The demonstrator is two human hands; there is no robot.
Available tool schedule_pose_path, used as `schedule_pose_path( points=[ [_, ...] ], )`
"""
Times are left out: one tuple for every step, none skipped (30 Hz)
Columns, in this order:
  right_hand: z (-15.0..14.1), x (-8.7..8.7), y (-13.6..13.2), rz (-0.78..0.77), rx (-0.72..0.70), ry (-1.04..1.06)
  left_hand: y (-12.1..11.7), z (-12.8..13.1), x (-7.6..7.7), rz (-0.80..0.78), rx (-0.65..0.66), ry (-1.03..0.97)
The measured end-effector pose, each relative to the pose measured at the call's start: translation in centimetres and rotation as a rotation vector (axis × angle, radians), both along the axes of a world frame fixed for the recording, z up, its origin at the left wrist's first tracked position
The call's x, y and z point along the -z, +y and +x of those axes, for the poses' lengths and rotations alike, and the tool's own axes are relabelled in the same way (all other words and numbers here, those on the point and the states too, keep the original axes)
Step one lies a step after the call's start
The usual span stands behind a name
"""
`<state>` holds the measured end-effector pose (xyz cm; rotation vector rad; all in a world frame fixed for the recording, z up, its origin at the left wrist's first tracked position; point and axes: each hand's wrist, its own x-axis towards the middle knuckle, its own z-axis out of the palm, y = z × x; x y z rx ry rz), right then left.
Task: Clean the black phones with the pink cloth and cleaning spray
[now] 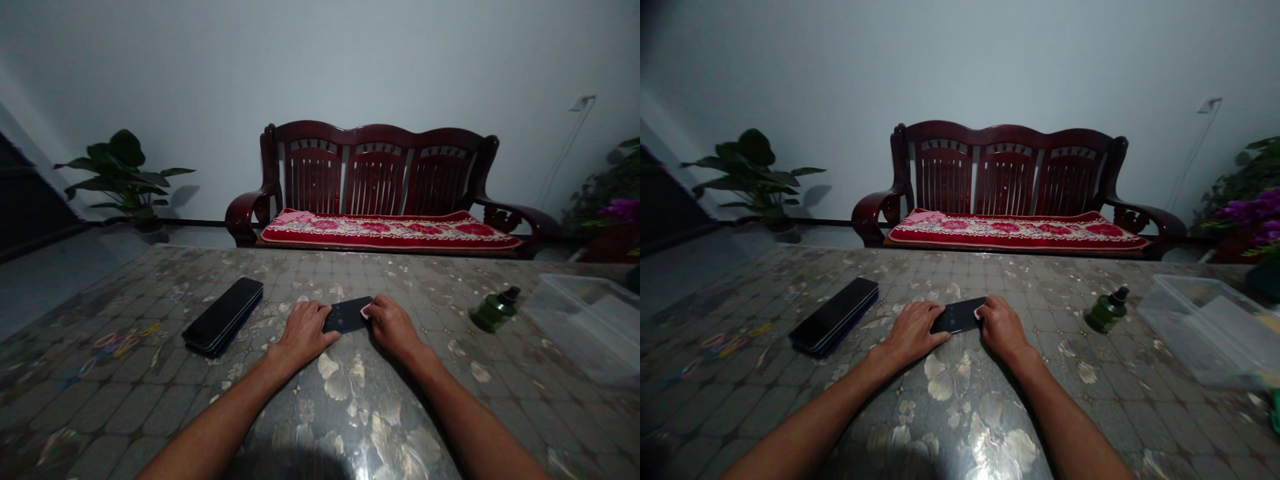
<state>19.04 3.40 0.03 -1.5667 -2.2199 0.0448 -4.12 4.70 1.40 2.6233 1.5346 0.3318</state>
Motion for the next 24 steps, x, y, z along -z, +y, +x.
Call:
schedule_pose_path(
  points=[
    [0.1, 0.0, 0.0, 0.002, 0.013, -0.007, 0.0, 0.0, 0.1, 0.004, -0.001, 0.000],
    [0.1, 0.0, 0.0, 0.003, 0.008, -0.012, 0.0, 0.0, 0.1, 0.006, -0.002, 0.000],
    [-0.1, -0.1, -0.1, 0.003, -0.014, -0.016, 0.0, 0.0, 0.1, 0.005, -0.004, 0.001],
    [-0.4, -0.1, -0.3, 0.002, -0.048, -0.018, 0.0, 0.0, 0.1, 0.002, -0.006, 0.002],
    [-0.8, -0.1, -0.5, 0.003, -0.087, -0.017, 0.0, 0.0, 0.1, -0.001, -0.009, 0.003],
    [-1.1, -0.1, -0.6, 0.003, -0.125, -0.014, -0.1, 0.1, 0.1, -0.002, -0.011, 0.003],
    [-1.3, 0.0, -0.7, 0.003, -0.153, -0.008, -0.1, 0.1, 0.1, -0.002, -0.013, 0.003],
    [-1.5, 0.0, -0.7, 0.002, -0.167, 0.001, -0.1, 0.1, 0.1, -0.001, -0.015, 0.004],
    [-1.5, 0.0, -0.7, 0.000, -0.164, 0.013, -0.1, 0.1, 0.1, 0.003, -0.018, 0.004],
    [-1.3, 0.1, -0.6, -0.001, -0.143, 0.025, -0.1, 0.1, 0.1, 0.006, -0.020, 0.003],
    [-1.0, 0.1, -0.4, -0.002, -0.105, 0.033, -0.1, 0.1, 0.1, 0.009, -0.022, 0.003],
    [-0.7, 0.1, -0.2, -0.003, -0.058, 0.035, -0.1, 0.1, 0.1, 0.010, -0.024, 0.003],
    [-0.3, 0.1, 0.0, -0.003, -0.007, 0.033, -0.2, 0.1, 0.1, 0.012, -0.028, 0.003],
    [0.1, 0.2, 0.1, -0.001, 0.039, 0.026, -0.2, 0.1, 0.1, 0.014, -0.032, 0.003],
    [0.4, 0.2, 0.3, 0.003, 0.073, 0.019, -0.2, 0.1, 0.1, 0.015, -0.035, 0.003],
    [0.5, 0.2, 0.3, 0.008, 0.090, 0.014, -0.1, 0.1, 0.0, 0.016, -0.037, 0.003],
    [0.6, 0.2, 0.3, 0.014, 0.086, 0.009, -0.1, 0.1, 0.0, 0.018, -0.039, 0.001],
    [0.4, 0.2, 0.2, 0.019, 0.063, 0.006, -0.1, 0.0, 0.1, 0.022, -0.039, 0.001],
    [0.2, 0.3, 0.1, 0.022, 0.024, 0.005, -0.1, 0.0, 0.1, 0.025, -0.040, 0.004],
    [0.0, 0.3, 0.0, 0.025, -0.021, 0.004, -0.1, 0.0, 0.1, 0.029, -0.042, 0.009],
    [-0.3, 0.3, -0.1, 0.026, -0.064, 0.003, -0.1, 0.0, 0.2, 0.033, -0.043, 0.017],
    [-0.6, 0.3, -0.2, 0.027, -0.098, 0.003, 0.0, -0.1, 0.3, 0.036, -0.042, 0.025],
    [-0.7, 0.3, -0.3, 0.027, -0.116, 0.004, 0.0, -0.1, 0.3, 0.038, -0.040, 0.032],
    [-0.7, 0.3, -0.2, 0.027, -0.117, 0.005, 0.0, -0.1, 0.4, 0.039, -0.036, 0.035]
  ],
)
